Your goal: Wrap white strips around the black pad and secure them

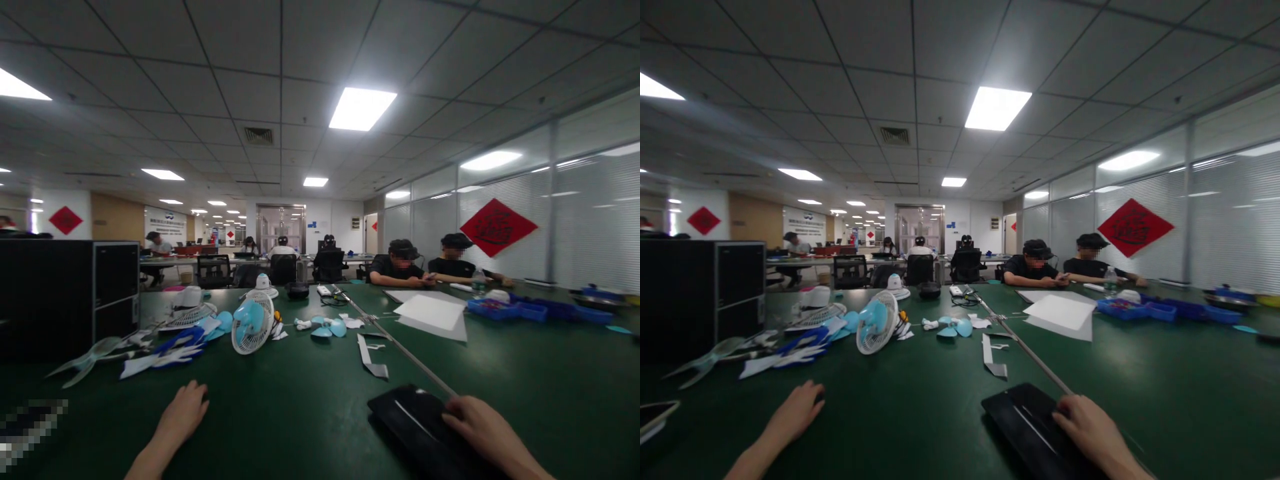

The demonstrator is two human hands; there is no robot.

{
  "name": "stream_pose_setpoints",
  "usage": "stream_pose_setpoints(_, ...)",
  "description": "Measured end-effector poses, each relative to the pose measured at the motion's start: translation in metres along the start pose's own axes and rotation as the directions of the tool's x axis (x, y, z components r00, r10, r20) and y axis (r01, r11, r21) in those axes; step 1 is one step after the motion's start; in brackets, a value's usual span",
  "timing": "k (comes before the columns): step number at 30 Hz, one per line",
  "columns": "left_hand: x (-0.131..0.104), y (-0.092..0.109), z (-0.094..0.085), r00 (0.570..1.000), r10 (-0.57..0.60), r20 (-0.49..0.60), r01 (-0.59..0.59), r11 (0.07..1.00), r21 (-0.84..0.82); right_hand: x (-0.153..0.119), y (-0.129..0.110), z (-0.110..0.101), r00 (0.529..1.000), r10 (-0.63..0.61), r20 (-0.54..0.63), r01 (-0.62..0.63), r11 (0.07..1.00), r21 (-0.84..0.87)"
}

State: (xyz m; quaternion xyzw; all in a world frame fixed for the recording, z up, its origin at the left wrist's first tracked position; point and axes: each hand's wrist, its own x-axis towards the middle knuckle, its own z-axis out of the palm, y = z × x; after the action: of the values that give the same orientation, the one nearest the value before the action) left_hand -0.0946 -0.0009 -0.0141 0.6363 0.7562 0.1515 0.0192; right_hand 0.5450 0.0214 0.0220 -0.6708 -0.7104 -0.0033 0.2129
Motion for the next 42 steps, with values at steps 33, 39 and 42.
stream_pose_setpoints(33,-0.028,0.081,0.006,0.955,0.287,0.075,-0.227,0.869,-0.439,0.039,-0.233,0.074,0.840,-0.542,0.029,0.504,0.799,0.327)
stream_pose_setpoints(39,-0.024,0.089,0.006,0.959,0.263,0.100,-0.198,0.883,-0.425,0.066,-0.167,0.069,0.951,-0.298,-0.083,0.308,0.939,0.154)
stream_pose_setpoints(42,-0.024,0.088,0.006,0.957,0.263,0.118,-0.195,0.893,-0.406,0.077,-0.148,0.067,0.980,-0.168,-0.108,0.171,0.985,0.027)
